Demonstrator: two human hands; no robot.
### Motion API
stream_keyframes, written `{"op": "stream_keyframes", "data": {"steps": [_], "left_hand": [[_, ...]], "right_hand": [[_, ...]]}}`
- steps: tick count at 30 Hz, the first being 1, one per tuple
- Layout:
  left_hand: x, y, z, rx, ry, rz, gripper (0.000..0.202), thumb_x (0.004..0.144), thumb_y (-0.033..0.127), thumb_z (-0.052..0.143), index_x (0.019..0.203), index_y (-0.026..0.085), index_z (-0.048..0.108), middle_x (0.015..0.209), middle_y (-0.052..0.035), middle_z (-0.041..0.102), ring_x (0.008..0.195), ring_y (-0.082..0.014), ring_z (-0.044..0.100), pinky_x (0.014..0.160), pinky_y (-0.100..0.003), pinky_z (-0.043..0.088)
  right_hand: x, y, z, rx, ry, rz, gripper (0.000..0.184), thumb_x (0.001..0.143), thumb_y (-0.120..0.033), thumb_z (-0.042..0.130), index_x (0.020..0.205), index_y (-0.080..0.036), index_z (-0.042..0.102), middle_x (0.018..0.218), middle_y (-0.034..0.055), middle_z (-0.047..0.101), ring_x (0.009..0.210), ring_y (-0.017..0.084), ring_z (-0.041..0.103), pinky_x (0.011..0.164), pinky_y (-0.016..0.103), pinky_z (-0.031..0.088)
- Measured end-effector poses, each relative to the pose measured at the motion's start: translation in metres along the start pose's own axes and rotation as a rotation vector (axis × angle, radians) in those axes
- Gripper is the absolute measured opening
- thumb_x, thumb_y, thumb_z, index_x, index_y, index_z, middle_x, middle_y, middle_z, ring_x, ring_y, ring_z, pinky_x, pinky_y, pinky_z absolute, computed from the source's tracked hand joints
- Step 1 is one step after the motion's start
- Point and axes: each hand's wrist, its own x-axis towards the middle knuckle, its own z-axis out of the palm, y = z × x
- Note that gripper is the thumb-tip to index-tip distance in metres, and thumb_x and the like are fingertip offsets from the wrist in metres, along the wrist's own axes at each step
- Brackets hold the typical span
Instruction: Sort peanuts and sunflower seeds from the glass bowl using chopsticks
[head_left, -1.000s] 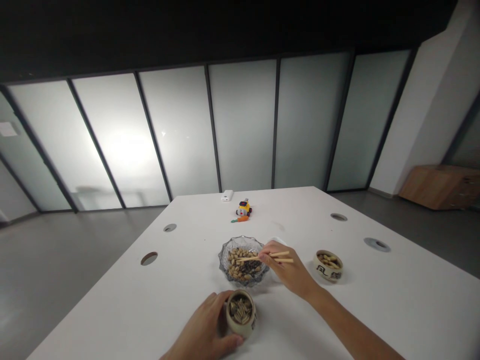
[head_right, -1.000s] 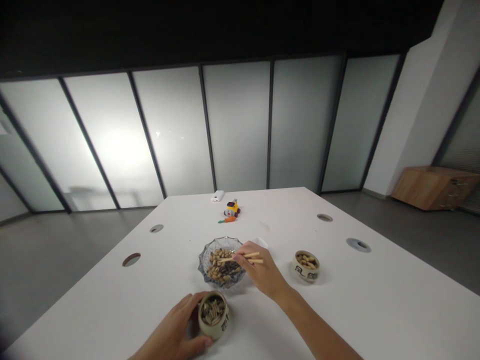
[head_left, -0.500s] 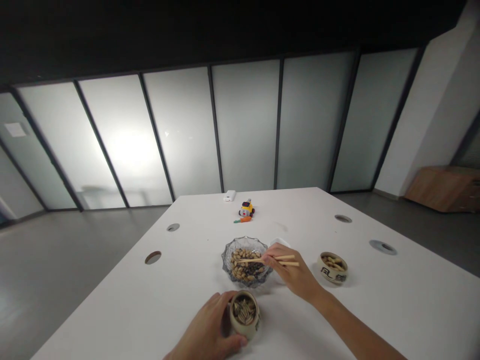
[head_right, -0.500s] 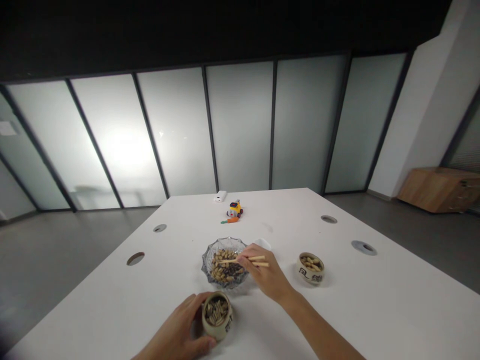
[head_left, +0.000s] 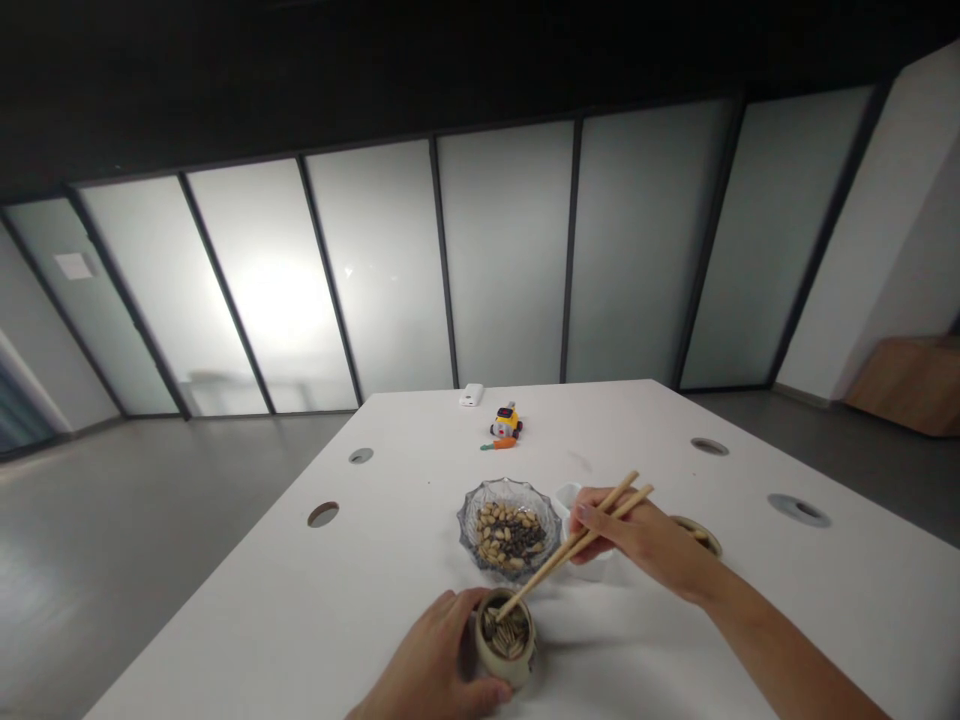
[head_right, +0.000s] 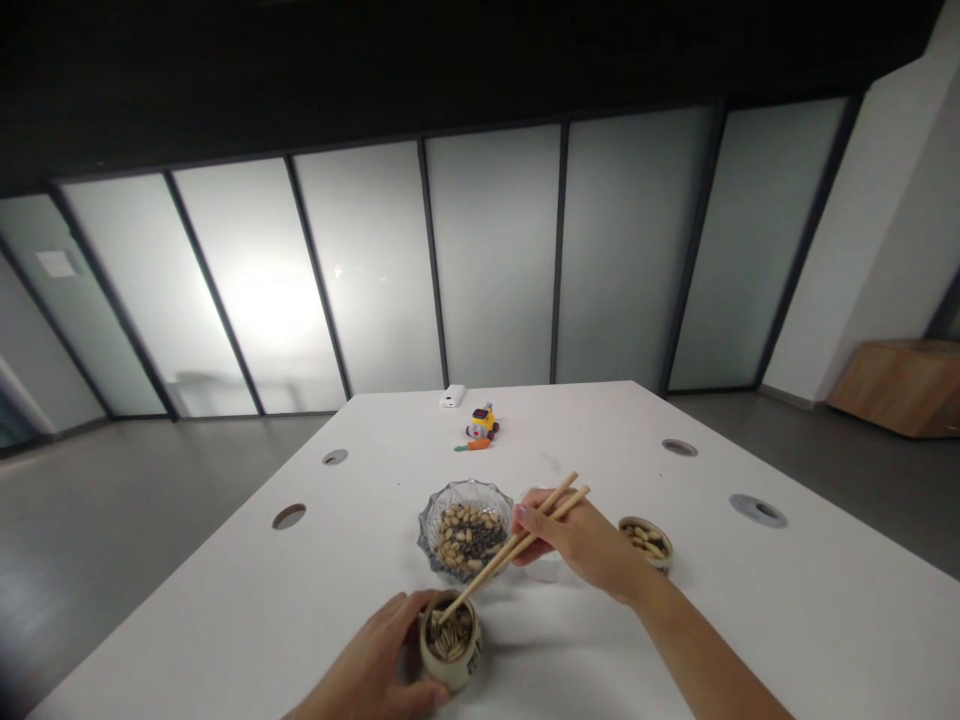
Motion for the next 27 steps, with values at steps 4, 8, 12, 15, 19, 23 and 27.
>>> {"op": "stream_keyframes", "data": {"steps": [4,8,12,15,19,23,27], "left_hand": [[-0.002,0.002,0.000,-0.031,-0.003,-0.012,0.072,0.077,0.047,0.087,0.142,0.028,0.062,0.128,-0.0073,0.072,0.112,-0.0321,0.064,0.102,-0.038,0.050],[-0.002,-0.001,0.001,-0.040,0.007,-0.005,0.073,0.077,0.051,0.086,0.142,0.025,0.062,0.129,-0.0094,0.072,0.112,-0.0328,0.064,0.102,-0.038,0.049],[-0.002,-0.003,0.002,-0.070,0.002,0.003,0.072,0.077,0.050,0.086,0.141,0.024,0.063,0.131,-0.0105,0.072,0.117,-0.0340,0.064,0.103,-0.039,0.048],[-0.001,-0.005,0.003,-0.073,0.005,0.018,0.072,0.078,0.049,0.086,0.142,0.025,0.063,0.132,-0.0105,0.071,0.118,-0.0341,0.064,0.105,-0.040,0.048],[0.002,-0.010,0.006,-0.069,0.002,0.024,0.073,0.076,0.046,0.088,0.141,0.025,0.062,0.133,-0.0099,0.071,0.118,-0.0339,0.064,0.104,-0.039,0.049],[0.004,-0.013,0.007,-0.062,0.001,0.014,0.073,0.076,0.047,0.089,0.141,0.025,0.062,0.130,-0.0099,0.072,0.115,-0.0334,0.065,0.103,-0.039,0.049],[0.003,-0.010,0.005,-0.074,-0.004,0.015,0.075,0.076,0.049,0.088,0.141,0.024,0.062,0.132,-0.0106,0.072,0.117,-0.0340,0.064,0.104,-0.039,0.048]], "right_hand": [[0.000,0.000,0.005,-0.048,0.001,0.008,0.057,0.082,-0.074,0.077,0.078,-0.018,0.074,0.076,0.0055,0.077,0.070,0.022,0.077,0.072,0.036,0.068],[0.003,0.002,0.003,-0.016,0.117,-0.063,0.060,0.080,-0.077,0.077,0.077,-0.018,0.074,0.077,0.0060,0.076,0.072,0.024,0.078,0.070,0.038,0.069],[0.008,0.008,0.004,-0.020,0.240,-0.143,0.059,0.083,-0.079,0.073,0.080,-0.019,0.073,0.080,0.0068,0.076,0.079,0.026,0.078,0.077,0.041,0.069],[0.011,0.017,0.010,-0.155,0.296,-0.206,0.057,0.089,-0.077,0.067,0.084,-0.021,0.074,0.085,0.0073,0.077,0.080,0.026,0.077,0.080,0.041,0.066],[0.015,0.036,0.022,-0.379,0.313,-0.322,0.054,0.100,-0.069,0.058,0.082,-0.021,0.076,0.085,0.0071,0.074,0.082,0.026,0.073,0.078,0.038,0.059],[0.016,0.051,0.034,-0.405,0.273,-0.334,0.048,0.104,-0.061,0.057,0.084,-0.022,0.077,0.083,0.0051,0.072,0.079,0.023,0.070,0.074,0.033,0.054],[0.014,0.056,0.043,-0.425,0.233,-0.343,0.046,0.105,-0.057,0.058,0.081,-0.022,0.076,0.081,0.0029,0.069,0.076,0.020,0.065,0.072,0.031,0.050]]}}
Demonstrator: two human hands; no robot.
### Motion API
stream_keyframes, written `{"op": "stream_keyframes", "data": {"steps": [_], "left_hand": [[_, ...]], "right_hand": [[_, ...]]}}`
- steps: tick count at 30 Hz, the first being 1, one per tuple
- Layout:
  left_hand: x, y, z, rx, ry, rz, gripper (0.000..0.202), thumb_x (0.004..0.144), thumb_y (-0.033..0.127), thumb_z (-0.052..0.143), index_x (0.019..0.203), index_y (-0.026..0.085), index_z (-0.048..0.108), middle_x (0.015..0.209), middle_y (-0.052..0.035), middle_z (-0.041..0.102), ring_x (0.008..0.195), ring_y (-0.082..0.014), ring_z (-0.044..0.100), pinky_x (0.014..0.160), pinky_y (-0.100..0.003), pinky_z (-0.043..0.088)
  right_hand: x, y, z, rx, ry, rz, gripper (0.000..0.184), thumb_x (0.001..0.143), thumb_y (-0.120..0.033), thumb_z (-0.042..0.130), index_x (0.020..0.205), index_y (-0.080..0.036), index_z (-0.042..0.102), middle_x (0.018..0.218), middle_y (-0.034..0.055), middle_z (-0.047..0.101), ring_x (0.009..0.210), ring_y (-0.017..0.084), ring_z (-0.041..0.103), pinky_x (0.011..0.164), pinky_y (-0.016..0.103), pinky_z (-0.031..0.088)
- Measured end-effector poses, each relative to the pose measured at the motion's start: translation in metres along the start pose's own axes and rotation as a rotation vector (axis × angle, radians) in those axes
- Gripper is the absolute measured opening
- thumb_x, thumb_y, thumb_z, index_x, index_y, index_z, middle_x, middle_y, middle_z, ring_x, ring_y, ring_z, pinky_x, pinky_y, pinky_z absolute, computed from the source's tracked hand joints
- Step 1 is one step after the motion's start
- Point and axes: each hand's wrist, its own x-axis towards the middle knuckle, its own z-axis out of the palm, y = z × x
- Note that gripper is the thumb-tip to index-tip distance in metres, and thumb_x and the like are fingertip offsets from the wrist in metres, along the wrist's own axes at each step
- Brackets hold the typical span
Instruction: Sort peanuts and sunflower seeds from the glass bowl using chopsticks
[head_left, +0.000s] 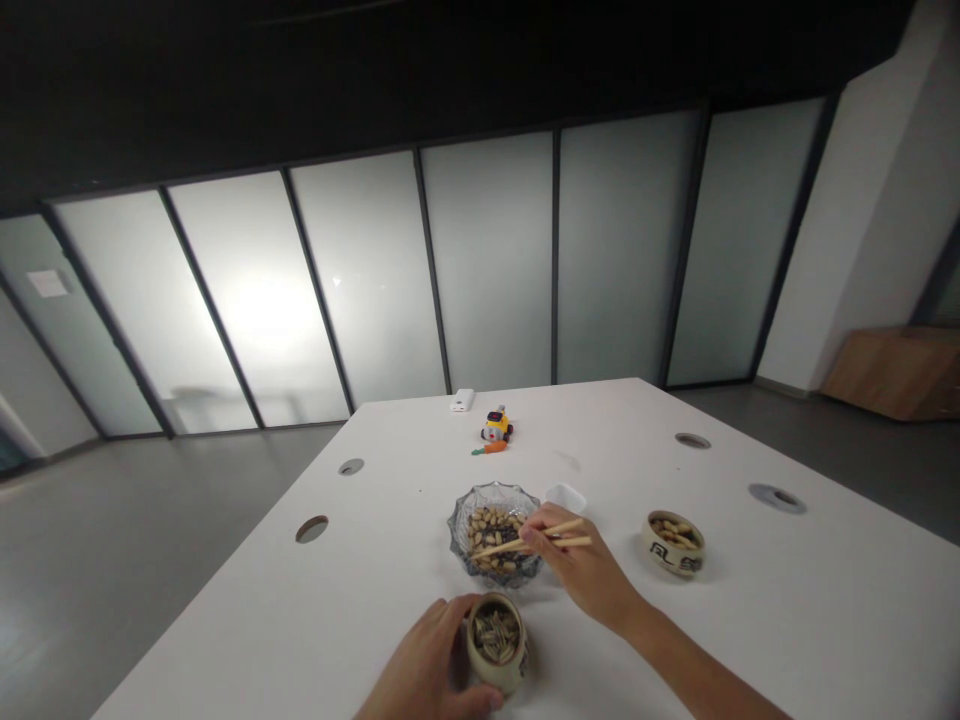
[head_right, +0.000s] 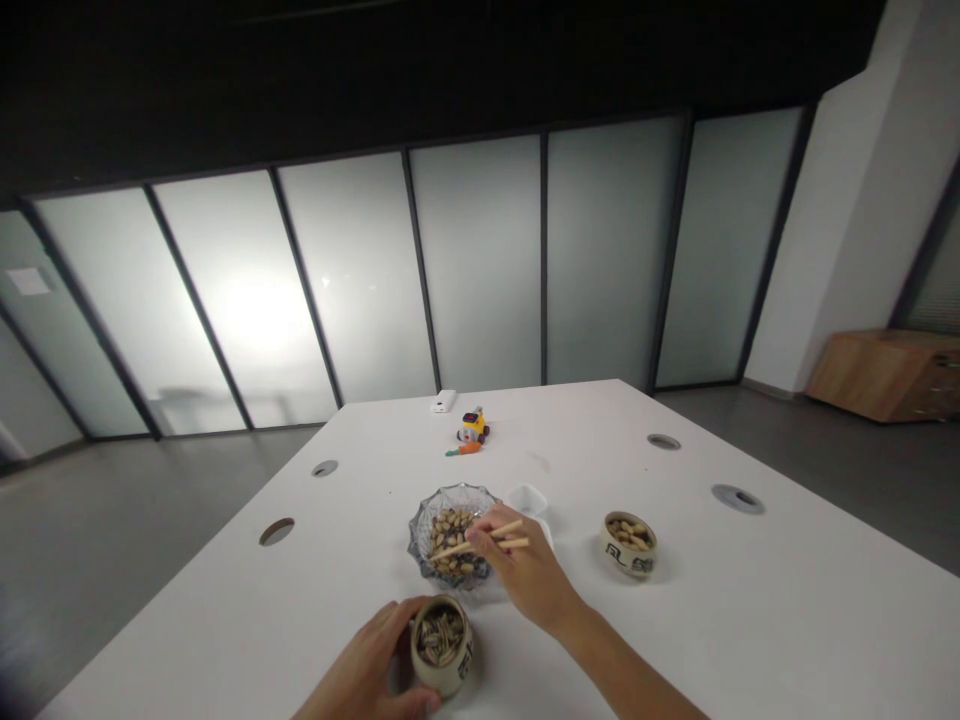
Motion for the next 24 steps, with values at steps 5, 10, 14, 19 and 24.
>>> {"op": "stream_keyframes", "data": {"steps": [5,10,14,19,24], "left_hand": [[-0.001,0.003,-0.001,-0.008,-0.001,-0.005,0.074,0.075,0.043,0.089,0.141,0.024,0.062,0.131,-0.0105,0.072,0.118,-0.0339,0.064,0.104,-0.039,0.048],[-0.001,0.000,0.000,0.008,0.006,0.003,0.072,0.076,0.044,0.087,0.141,0.024,0.062,0.131,-0.0108,0.071,0.117,-0.0333,0.065,0.103,-0.039,0.049],[0.000,-0.005,0.001,0.011,0.015,0.025,0.073,0.077,0.047,0.087,0.141,0.024,0.061,0.131,-0.0110,0.072,0.115,-0.0332,0.066,0.102,-0.039,0.050],[0.001,-0.005,0.002,0.025,0.011,0.023,0.073,0.076,0.049,0.088,0.140,0.025,0.062,0.127,-0.0103,0.073,0.113,-0.0327,0.066,0.099,-0.037,0.051],[0.002,-0.002,0.002,0.027,-0.002,-0.010,0.074,0.074,0.043,0.090,0.141,0.023,0.062,0.128,-0.0110,0.073,0.114,-0.0338,0.066,0.101,-0.039,0.049]], "right_hand": [[-0.003,-0.005,0.003,0.022,-0.027,-0.048,0.043,0.106,-0.054,0.058,0.082,-0.022,0.073,0.083,0.0027,0.067,0.078,0.019,0.063,0.075,0.031,0.050],[-0.005,-0.007,0.004,0.026,-0.054,-0.085,0.041,0.108,-0.050,0.057,0.083,-0.022,0.073,0.086,0.0036,0.067,0.081,0.020,0.063,0.078,0.032,0.051],[-0.006,-0.004,0.006,0.036,-0.070,-0.113,0.040,0.108,-0.049,0.058,0.084,-0.022,0.073,0.086,0.0036,0.067,0.081,0.020,0.063,0.077,0.033,0.052],[-0.010,0.000,0.011,0.049,-0.086,-0.176,0.036,0.109,-0.048,0.057,0.090,-0.022,0.073,0.090,0.0040,0.066,0.083,0.020,0.064,0.076,0.033,0.052],[-0.014,0.002,0.015,-0.010,-0.107,-0.228,0.037,0.111,-0.047,0.052,0.092,-0.022,0.071,0.091,0.0043,0.064,0.083,0.019,0.063,0.076,0.032,0.052]]}}
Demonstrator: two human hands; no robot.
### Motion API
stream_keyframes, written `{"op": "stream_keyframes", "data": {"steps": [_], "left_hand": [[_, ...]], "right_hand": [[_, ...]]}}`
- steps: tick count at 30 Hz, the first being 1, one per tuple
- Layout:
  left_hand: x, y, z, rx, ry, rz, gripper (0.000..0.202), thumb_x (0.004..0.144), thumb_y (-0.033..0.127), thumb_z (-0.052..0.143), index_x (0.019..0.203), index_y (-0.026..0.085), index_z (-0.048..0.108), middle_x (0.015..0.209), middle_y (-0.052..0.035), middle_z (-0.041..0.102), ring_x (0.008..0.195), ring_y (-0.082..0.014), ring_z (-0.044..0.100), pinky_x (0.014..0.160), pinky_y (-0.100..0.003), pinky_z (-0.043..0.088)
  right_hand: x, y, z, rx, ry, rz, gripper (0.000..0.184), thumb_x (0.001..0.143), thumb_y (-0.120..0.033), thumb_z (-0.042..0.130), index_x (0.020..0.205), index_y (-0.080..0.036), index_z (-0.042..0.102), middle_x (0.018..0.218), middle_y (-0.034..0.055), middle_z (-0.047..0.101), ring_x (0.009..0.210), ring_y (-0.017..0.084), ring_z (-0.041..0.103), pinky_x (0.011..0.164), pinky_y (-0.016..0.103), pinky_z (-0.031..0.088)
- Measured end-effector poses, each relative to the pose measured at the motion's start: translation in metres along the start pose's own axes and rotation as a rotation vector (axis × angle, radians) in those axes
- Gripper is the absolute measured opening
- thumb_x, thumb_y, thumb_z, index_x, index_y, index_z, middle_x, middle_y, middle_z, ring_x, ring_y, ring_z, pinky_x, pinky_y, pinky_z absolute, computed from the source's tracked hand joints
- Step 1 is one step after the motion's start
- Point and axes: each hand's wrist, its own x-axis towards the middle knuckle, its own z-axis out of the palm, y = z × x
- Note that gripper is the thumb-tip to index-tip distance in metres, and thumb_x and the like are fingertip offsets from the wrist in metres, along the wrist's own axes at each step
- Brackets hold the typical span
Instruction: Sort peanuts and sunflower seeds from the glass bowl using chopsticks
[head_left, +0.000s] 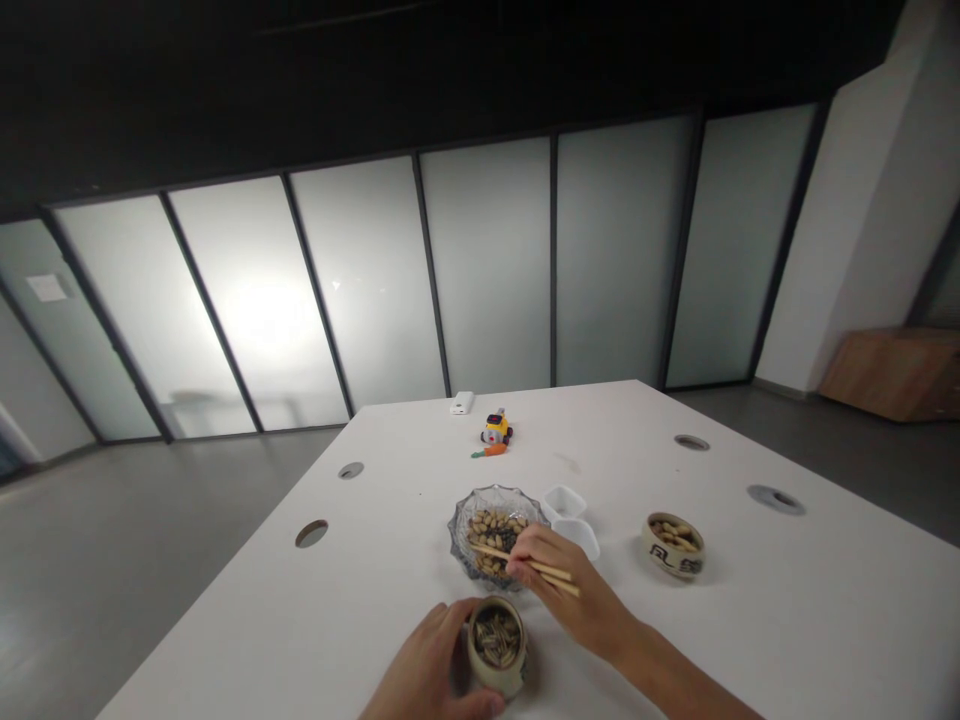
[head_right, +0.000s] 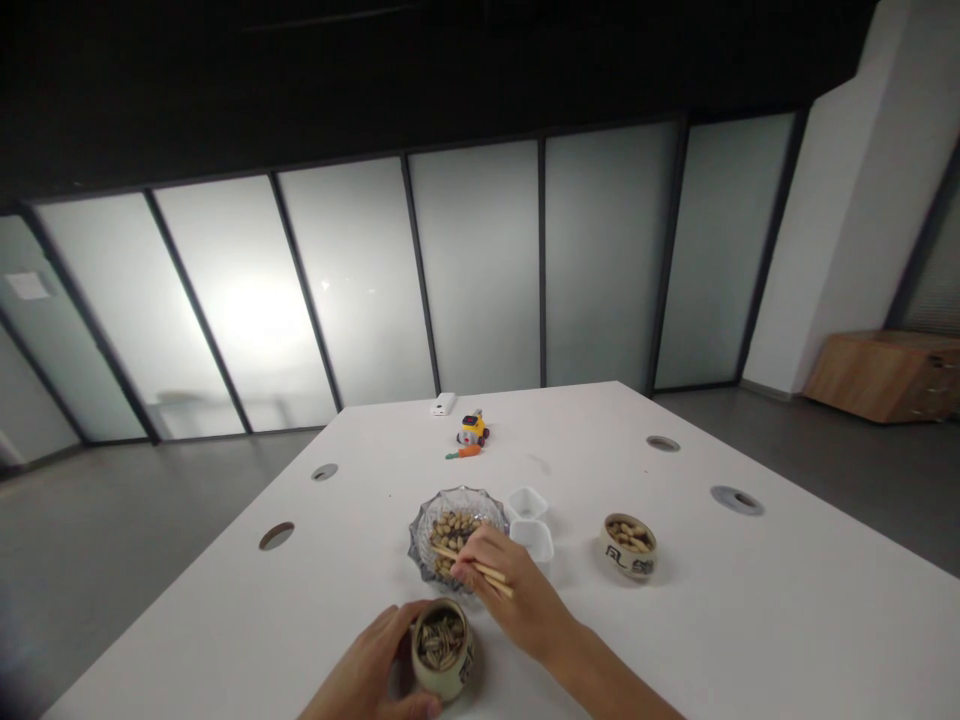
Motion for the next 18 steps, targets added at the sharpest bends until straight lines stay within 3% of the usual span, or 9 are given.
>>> {"op": "stream_keyframes", "data": {"steps": [9,13,18], "left_hand": [[0.001,-0.002,0.000,0.023,-0.010,-0.001,0.076,0.074,0.041,0.089,0.142,0.023,0.061,0.132,-0.0118,0.072,0.117,-0.0345,0.065,0.104,-0.041,0.049],[0.002,-0.006,0.000,0.003,0.006,0.024,0.078,0.074,0.049,0.090,0.142,0.023,0.062,0.132,-0.0129,0.072,0.118,-0.0357,0.065,0.104,-0.041,0.050],[0.002,-0.007,0.000,-0.011,-0.001,0.031,0.079,0.076,0.056,0.088,0.142,0.022,0.062,0.132,-0.0133,0.072,0.118,-0.0359,0.065,0.105,-0.042,0.049]], "right_hand": [[-0.002,-0.002,0.003,-0.093,0.002,-0.038,0.038,0.113,-0.043,0.047,0.092,-0.023,0.072,0.092,0.0058,0.067,0.083,0.020,0.066,0.076,0.032,0.054],[-0.001,-0.004,0.002,-0.101,0.031,-0.020,0.043,0.113,-0.047,0.045,0.090,-0.023,0.072,0.088,0.0059,0.067,0.080,0.021,0.066,0.074,0.033,0.055],[0.012,-0.016,-0.020,-0.033,0.135,0.067,0.045,0.109,-0.054,0.052,0.085,-0.022,0.072,0.084,0.0060,0.068,0.079,0.021,0.067,0.075,0.034,0.057]]}}
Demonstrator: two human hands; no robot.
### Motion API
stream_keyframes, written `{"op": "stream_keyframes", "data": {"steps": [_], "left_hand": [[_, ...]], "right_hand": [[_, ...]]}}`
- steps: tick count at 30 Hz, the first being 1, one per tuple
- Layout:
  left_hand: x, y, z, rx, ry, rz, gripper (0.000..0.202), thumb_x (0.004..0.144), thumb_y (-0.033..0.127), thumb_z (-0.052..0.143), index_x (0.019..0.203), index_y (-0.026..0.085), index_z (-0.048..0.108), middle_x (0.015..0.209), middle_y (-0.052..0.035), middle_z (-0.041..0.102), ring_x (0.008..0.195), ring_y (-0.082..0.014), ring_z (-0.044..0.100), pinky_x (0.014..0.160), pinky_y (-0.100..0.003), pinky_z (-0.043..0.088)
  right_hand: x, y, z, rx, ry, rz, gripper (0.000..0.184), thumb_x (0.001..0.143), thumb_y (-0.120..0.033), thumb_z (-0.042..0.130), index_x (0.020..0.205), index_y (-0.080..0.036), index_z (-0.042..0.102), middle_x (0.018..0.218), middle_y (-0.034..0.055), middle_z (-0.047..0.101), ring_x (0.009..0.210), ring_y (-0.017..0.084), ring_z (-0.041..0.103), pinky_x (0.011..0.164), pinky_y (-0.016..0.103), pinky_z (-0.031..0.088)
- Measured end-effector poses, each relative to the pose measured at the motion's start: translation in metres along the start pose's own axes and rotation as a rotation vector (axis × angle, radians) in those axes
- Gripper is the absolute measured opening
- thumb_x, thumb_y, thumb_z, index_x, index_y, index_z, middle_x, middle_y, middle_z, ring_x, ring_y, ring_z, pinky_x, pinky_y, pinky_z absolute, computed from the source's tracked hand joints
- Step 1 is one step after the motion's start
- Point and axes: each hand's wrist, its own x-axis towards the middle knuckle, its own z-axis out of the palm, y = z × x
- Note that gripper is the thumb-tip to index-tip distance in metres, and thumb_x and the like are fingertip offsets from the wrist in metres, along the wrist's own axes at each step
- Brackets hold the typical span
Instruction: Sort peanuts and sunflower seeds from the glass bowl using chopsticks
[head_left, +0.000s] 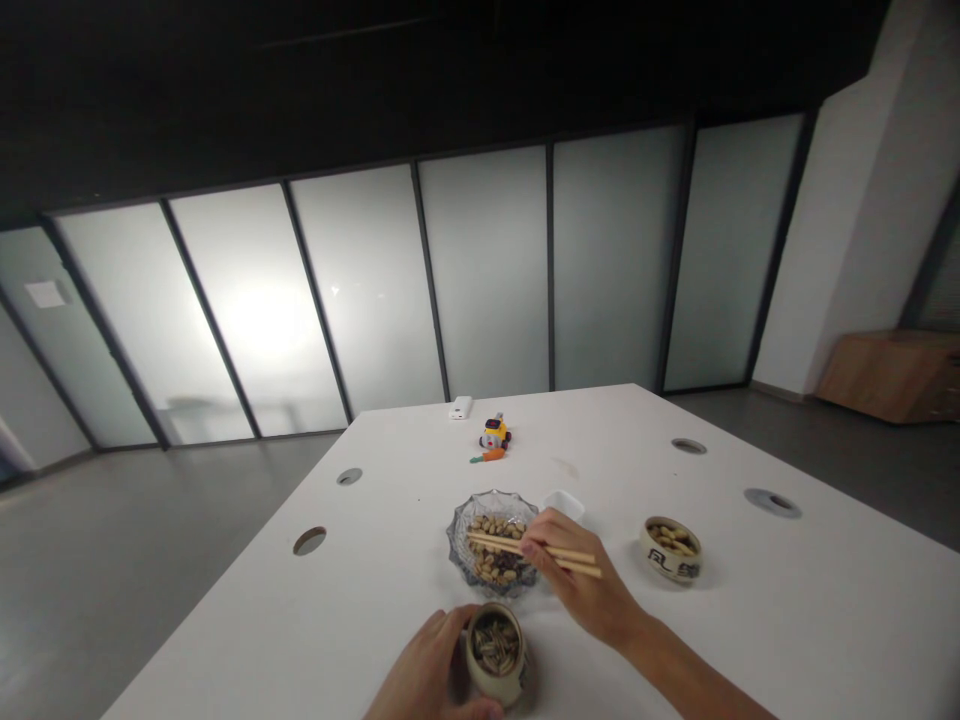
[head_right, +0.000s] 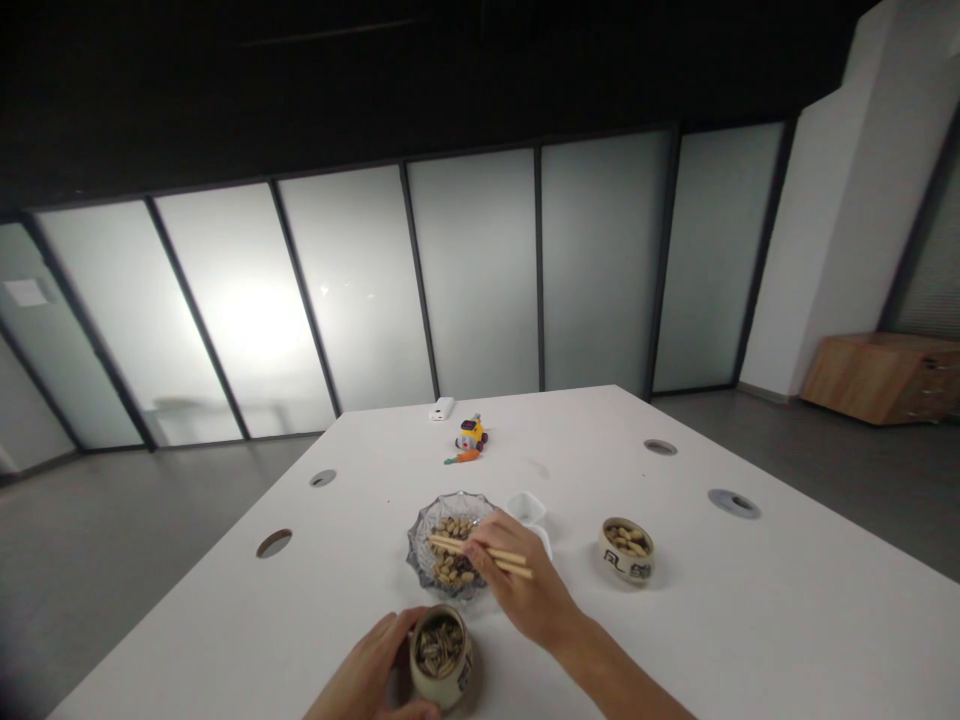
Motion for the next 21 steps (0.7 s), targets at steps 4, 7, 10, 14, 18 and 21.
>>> {"op": "stream_keyframes", "data": {"steps": [4,7,10,14,18,21], "left_hand": [[0.001,-0.002,0.001,0.004,-0.014,-0.029,0.080,0.073,0.050,0.090,0.143,0.023,0.061,0.134,-0.0129,0.071,0.121,-0.0368,0.064,0.107,-0.042,0.049],[0.002,-0.004,0.001,0.009,-0.020,-0.027,0.079,0.074,0.049,0.089,0.142,0.023,0.061,0.134,-0.0130,0.071,0.120,-0.0367,0.064,0.107,-0.043,0.049],[0.001,-0.003,0.002,0.011,-0.010,-0.037,0.079,0.073,0.049,0.089,0.142,0.022,0.061,0.135,-0.0140,0.071,0.121,-0.0366,0.064,0.107,-0.042,0.049],[0.001,-0.001,0.001,0.020,-0.013,-0.054,0.080,0.074,0.047,0.088,0.144,0.022,0.060,0.135,-0.0143,0.071,0.122,-0.0368,0.064,0.106,-0.042,0.050],[0.001,0.000,0.001,0.018,-0.011,-0.048,0.079,0.074,0.048,0.088,0.143,0.022,0.061,0.134,-0.0135,0.071,0.121,-0.0362,0.064,0.104,-0.041,0.051],[0.001,-0.001,0.001,0.015,-0.005,-0.039,0.080,0.074,0.051,0.089,0.143,0.023,0.061,0.133,-0.0126,0.072,0.120,-0.0359,0.064,0.105,-0.041,0.050]], "right_hand": [[0.019,-0.008,-0.034,0.257,0.058,0.269,0.055,0.093,-0.075,0.064,0.081,-0.021,0.070,0.085,0.0060,0.072,0.077,0.023,0.073,0.079,0.040,0.065],[0.026,-0.011,-0.054,0.425,-0.001,0.431,0.059,0.081,-0.078,0.076,0.080,-0.020,0.069,0.082,0.0054,0.074,0.077,0.025,0.078,0.081,0.044,0.068],[0.025,-0.016,-0.059,0.431,-0.065,0.484,0.059,0.077,-0.077,0.079,0.077,-0.019,0.068,0.077,0.0040,0.074,0.076,0.026,0.080,0.077,0.042,0.069],[0.024,-0.022,-0.052,0.400,-0.154,0.476,0.054,0.081,-0.075,0.075,0.076,-0.021,0.068,0.074,0.0034,0.076,0.075,0.025,0.080,0.074,0.040,0.070],[0.024,-0.021,-0.050,0.341,-0.083,0.412,0.055,0.085,-0.075,0.071,0.077,-0.021,0.071,0.077,0.0042,0.075,0.071,0.024,0.078,0.069,0.038,0.069],[0.026,-0.019,-0.052,0.244,0.006,0.346,0.056,0.090,-0.076,0.064,0.080,-0.021,0.071,0.080,0.0055,0.073,0.076,0.026,0.077,0.069,0.037,0.068]]}}
